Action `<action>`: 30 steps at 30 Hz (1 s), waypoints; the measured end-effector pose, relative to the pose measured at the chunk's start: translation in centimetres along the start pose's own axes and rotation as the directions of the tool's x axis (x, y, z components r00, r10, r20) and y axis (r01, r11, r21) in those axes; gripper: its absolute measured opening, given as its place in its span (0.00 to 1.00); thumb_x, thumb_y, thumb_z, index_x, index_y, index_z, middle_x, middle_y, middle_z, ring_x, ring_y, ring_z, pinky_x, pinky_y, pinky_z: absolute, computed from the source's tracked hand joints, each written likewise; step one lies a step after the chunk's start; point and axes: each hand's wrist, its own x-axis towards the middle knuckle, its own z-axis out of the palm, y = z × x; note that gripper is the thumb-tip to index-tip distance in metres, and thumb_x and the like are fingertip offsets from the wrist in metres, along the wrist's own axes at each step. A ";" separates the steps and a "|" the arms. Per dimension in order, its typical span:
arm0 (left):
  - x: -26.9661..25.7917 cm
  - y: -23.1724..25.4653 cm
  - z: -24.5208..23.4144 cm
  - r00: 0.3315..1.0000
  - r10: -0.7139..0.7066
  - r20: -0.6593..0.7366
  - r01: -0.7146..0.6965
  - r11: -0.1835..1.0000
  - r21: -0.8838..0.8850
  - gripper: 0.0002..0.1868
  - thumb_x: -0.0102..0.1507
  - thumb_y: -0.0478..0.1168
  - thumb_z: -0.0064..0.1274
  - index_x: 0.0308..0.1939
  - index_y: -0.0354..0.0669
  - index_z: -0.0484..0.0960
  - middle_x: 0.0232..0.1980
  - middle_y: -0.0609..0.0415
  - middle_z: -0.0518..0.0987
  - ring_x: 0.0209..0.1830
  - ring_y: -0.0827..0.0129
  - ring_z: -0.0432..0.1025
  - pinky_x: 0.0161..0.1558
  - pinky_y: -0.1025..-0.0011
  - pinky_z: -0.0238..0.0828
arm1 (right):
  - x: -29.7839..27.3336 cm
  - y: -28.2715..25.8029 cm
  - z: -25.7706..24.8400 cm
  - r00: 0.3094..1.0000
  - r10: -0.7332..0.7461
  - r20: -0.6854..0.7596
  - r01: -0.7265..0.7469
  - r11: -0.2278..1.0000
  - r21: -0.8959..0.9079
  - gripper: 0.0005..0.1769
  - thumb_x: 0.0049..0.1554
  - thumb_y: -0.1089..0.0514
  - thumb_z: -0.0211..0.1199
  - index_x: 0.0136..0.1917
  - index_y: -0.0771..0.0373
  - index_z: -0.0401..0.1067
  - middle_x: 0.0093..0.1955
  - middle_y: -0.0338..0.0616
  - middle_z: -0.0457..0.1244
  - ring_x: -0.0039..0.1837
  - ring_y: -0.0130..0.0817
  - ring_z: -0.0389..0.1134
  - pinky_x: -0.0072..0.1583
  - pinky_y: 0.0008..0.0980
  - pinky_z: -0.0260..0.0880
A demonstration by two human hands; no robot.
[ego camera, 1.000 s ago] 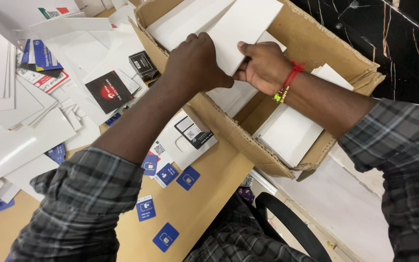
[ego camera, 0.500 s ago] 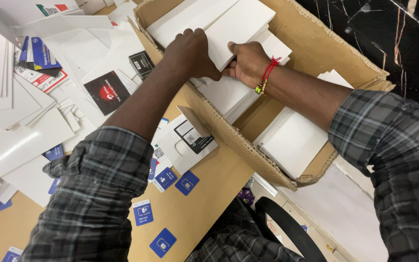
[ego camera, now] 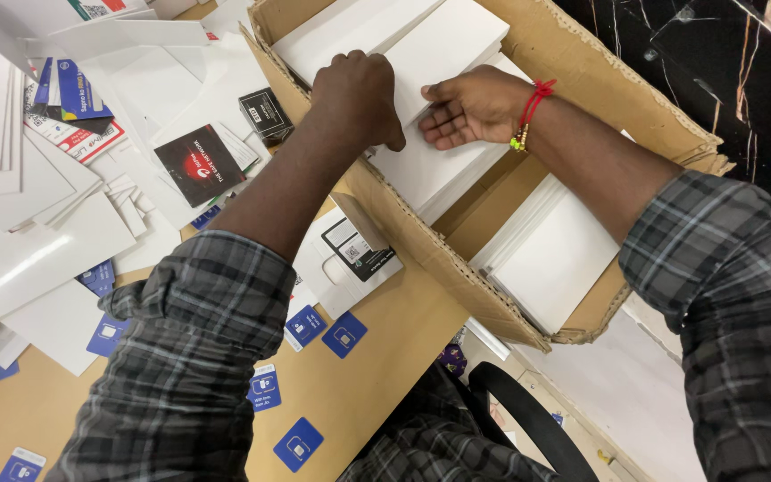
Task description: The person sorts through a large pile of white rectangular cards and blue SIM card holders on a table. They pick up individual white cards, inspect them, and place them into a cardboard box. The person also handles the blue SIM card holders, moving them around the table.
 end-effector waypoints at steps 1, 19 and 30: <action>0.0 0.0 0.1 1.000 0.015 -0.021 -0.015 1.000 0.003 0.35 0.40 0.50 0.79 0.43 0.33 0.82 0.50 0.42 0.78 0.53 0.51 0.73 0.49 0.59 0.77 | 0.1 -0.1 -0.5 1.000 0.019 0.012 -0.019 0.999 -0.037 0.19 0.65 0.51 0.58 0.55 0.72 0.69 0.49 0.53 0.68 0.50 0.39 0.73 0.53 0.38 0.79; -1.6 0.3 -0.5 0.993 -0.061 -0.101 0.082 0.972 0.222 0.32 0.45 0.52 0.76 0.48 0.43 0.83 0.52 0.50 0.76 0.54 0.57 0.72 0.50 0.58 0.72 | 0.2 0.5 0.5 0.995 -0.063 -0.078 0.060 0.997 -0.039 0.20 0.60 0.49 0.67 0.52 0.69 0.73 0.47 0.48 0.72 0.43 0.29 0.74 0.41 0.24 0.76; -1.8 0.6 -0.3 0.987 -0.145 -0.066 0.157 0.954 0.256 0.53 0.39 0.63 0.79 0.59 0.39 0.74 0.58 0.45 0.71 0.61 0.54 0.65 0.54 0.57 0.68 | -2.5 -0.9 1.6 0.822 -0.546 -0.160 0.195 0.535 -0.822 0.23 0.60 0.42 0.72 0.44 0.66 0.76 0.41 0.49 0.71 0.41 0.34 0.72 0.44 0.34 0.74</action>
